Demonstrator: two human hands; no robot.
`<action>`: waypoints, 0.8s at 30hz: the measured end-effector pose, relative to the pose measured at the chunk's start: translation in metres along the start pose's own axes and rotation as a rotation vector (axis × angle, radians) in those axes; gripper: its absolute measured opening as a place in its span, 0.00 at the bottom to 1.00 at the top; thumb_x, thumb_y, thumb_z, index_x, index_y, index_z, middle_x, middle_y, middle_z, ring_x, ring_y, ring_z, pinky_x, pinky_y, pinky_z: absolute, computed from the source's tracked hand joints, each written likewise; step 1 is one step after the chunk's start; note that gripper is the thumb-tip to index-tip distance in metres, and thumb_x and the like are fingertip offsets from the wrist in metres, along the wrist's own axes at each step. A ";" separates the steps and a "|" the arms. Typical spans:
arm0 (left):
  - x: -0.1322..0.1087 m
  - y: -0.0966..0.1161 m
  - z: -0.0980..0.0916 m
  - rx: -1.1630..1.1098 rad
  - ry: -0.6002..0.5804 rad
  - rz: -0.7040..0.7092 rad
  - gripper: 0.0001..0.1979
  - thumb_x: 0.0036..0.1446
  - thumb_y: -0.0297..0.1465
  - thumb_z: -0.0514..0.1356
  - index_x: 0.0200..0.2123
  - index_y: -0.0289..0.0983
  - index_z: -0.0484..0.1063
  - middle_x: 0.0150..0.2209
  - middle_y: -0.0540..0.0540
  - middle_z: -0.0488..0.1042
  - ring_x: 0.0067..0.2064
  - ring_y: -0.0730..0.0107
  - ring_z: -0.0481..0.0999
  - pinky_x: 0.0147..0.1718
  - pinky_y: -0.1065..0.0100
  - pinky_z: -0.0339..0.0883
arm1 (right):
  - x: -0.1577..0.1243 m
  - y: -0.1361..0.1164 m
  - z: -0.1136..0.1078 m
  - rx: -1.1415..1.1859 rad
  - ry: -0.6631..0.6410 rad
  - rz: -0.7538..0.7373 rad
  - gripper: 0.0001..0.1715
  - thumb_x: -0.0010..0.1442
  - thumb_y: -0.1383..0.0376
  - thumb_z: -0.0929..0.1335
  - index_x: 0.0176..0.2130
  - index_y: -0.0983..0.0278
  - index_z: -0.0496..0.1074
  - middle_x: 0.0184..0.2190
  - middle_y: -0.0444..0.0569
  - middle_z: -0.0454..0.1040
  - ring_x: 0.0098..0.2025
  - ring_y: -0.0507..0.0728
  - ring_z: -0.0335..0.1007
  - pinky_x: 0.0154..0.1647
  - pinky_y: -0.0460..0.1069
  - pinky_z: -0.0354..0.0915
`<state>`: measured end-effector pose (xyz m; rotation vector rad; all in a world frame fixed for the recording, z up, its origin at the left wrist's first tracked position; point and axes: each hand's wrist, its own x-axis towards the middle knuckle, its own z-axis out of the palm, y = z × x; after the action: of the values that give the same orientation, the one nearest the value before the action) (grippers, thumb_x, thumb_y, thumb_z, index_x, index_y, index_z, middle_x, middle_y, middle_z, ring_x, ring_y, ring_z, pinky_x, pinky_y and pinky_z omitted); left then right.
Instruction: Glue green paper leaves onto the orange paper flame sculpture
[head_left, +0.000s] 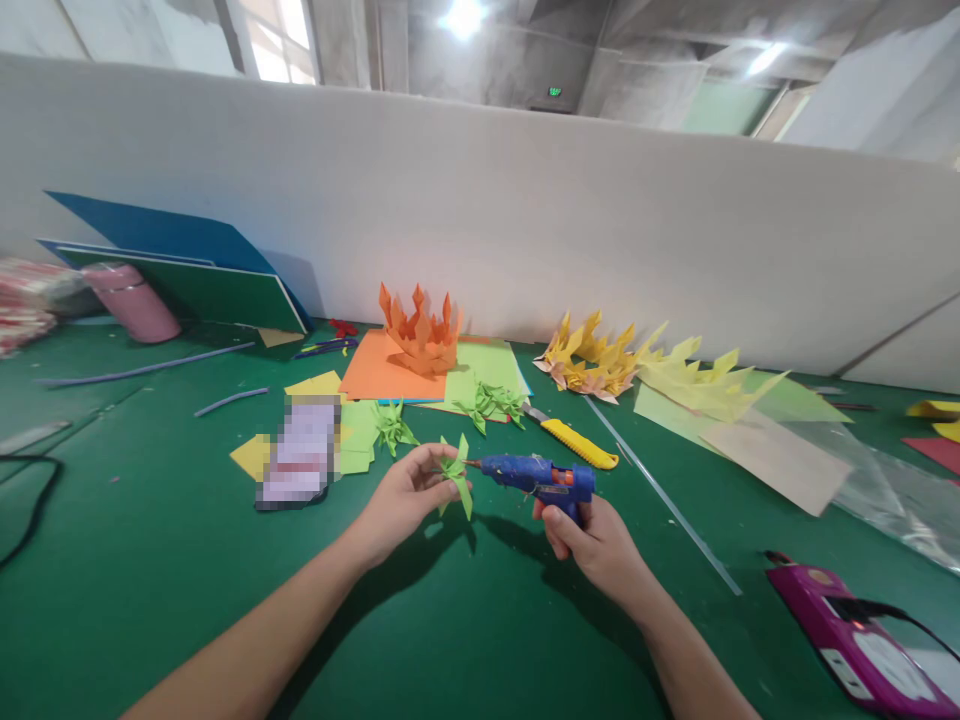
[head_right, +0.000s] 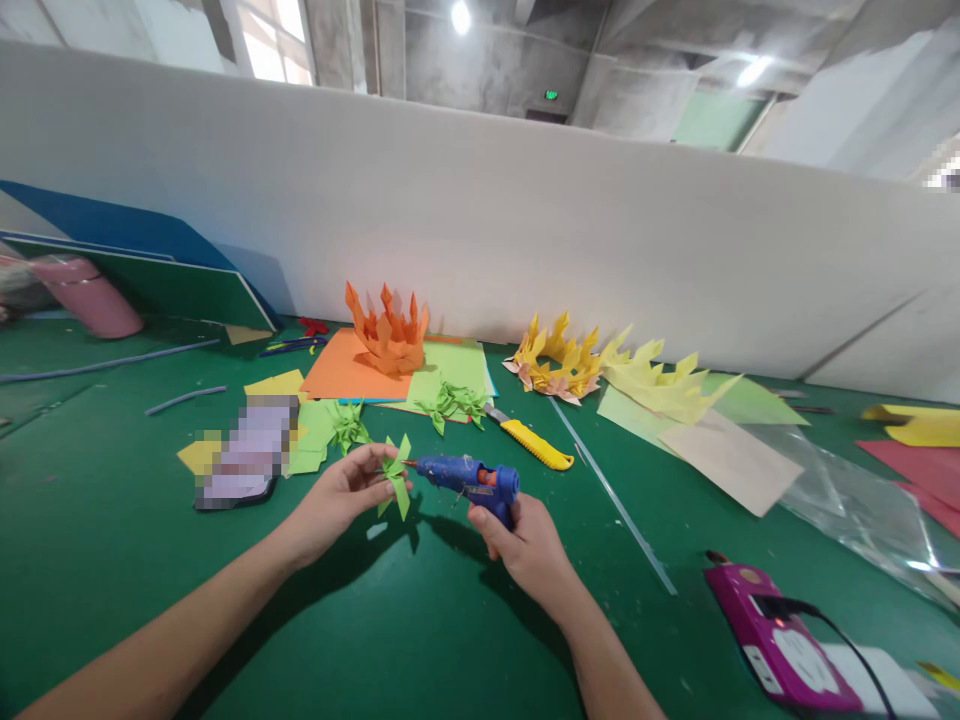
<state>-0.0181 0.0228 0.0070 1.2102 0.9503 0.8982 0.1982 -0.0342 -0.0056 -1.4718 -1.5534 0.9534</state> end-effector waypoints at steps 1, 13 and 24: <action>0.000 0.000 0.000 -0.017 -0.013 -0.003 0.18 0.40 0.33 0.67 0.36 0.39 0.68 0.29 0.52 0.70 0.33 0.70 0.73 0.35 0.67 0.64 | 0.000 0.000 0.000 -0.003 0.001 -0.002 0.30 0.51 0.40 0.61 0.22 0.63 0.65 0.11 0.41 0.62 0.15 0.50 0.58 0.19 0.45 0.55; -0.001 0.001 -0.001 -0.117 -0.051 -0.025 0.17 0.41 0.35 0.68 0.35 0.41 0.68 0.34 0.50 0.74 0.38 0.67 0.77 0.40 0.65 0.66 | 0.001 0.001 0.001 0.037 0.014 0.020 0.30 0.49 0.39 0.62 0.25 0.64 0.66 0.11 0.40 0.61 0.16 0.50 0.57 0.20 0.46 0.56; 0.000 0.000 -0.001 -0.203 -0.069 -0.054 0.20 0.38 0.35 0.71 0.36 0.39 0.69 0.36 0.50 0.75 0.37 0.68 0.76 0.40 0.67 0.65 | 0.001 0.001 0.001 -0.002 0.021 0.045 0.29 0.48 0.40 0.61 0.23 0.63 0.65 0.11 0.41 0.61 0.16 0.51 0.58 0.20 0.46 0.55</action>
<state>-0.0195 0.0230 0.0065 1.0318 0.8124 0.8822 0.1973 -0.0332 -0.0071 -1.5185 -1.5121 0.9593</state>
